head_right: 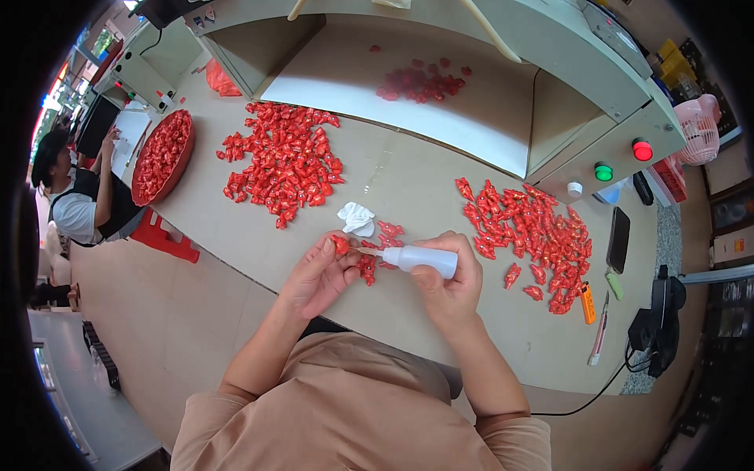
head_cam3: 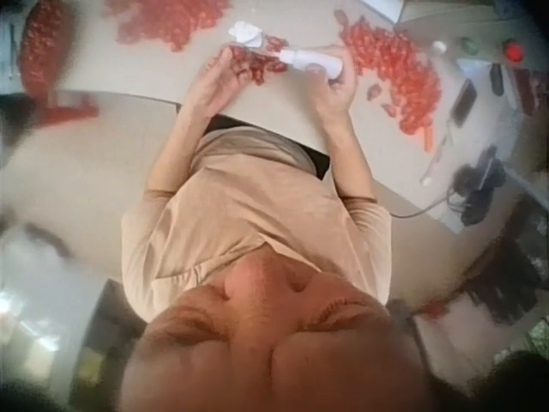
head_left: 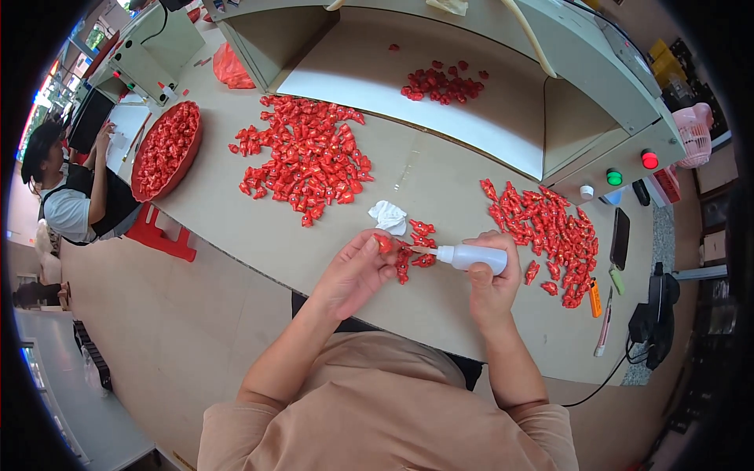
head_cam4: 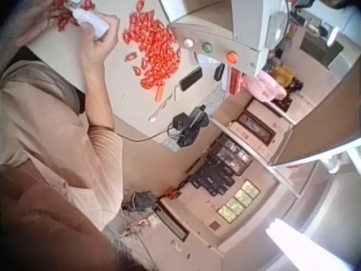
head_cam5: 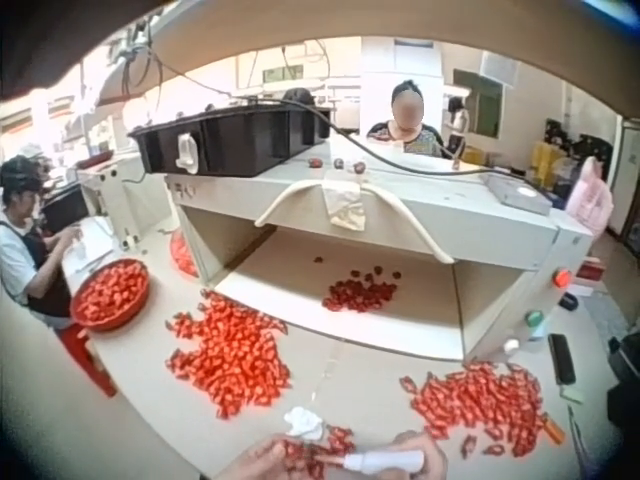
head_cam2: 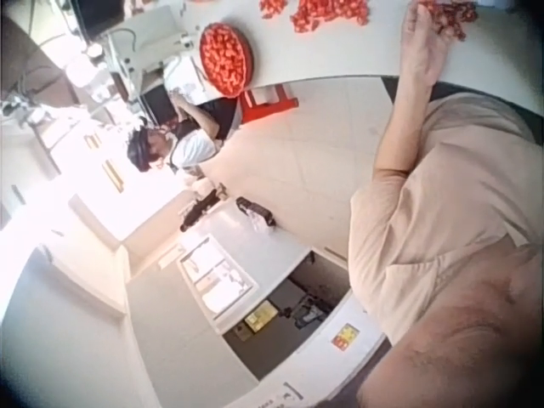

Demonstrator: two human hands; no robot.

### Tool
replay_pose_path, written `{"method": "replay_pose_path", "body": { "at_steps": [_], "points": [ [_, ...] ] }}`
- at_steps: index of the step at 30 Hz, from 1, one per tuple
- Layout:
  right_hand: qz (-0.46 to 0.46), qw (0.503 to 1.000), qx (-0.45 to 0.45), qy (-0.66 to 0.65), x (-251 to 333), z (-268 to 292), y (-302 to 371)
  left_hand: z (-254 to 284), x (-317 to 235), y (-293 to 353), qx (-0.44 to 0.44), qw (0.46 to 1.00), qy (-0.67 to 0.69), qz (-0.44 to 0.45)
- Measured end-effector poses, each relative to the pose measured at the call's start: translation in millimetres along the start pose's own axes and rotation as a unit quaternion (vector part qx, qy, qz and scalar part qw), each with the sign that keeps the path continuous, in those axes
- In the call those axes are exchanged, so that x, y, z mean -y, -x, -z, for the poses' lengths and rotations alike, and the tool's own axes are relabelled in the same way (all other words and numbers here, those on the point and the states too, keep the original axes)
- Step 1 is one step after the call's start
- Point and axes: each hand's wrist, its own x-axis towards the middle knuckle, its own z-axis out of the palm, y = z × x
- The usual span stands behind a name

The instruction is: The person places plastic pieces into a tray, handles a utility knife, and assembles plastic toy figures by applying glue from a squeeze bottle and attaching pieces together by hand.

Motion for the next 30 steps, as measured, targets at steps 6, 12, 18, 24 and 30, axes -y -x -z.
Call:
{"method": "replay_pose_path", "body": {
  "at_steps": [6,12,18,24,30],
  "points": [
    [0.118,0.984,0.055,0.123,-1,-4,-1,2,-3,0,0.038,0.999,0.011,0.029],
    [0.144,0.974,0.066,0.165,-3,-7,-2,8,2,0,0.078,0.996,0.013,0.033],
    [0.146,0.971,0.068,0.176,-2,-9,-3,9,2,0,0.086,0.995,0.024,0.043],
    [0.158,0.969,0.068,0.178,-3,-10,-2,6,2,1,0.061,0.997,0.002,0.045],
    [0.158,0.968,0.067,0.185,-2,-10,-2,8,2,1,0.068,0.996,-0.006,0.051]
  ]
}}
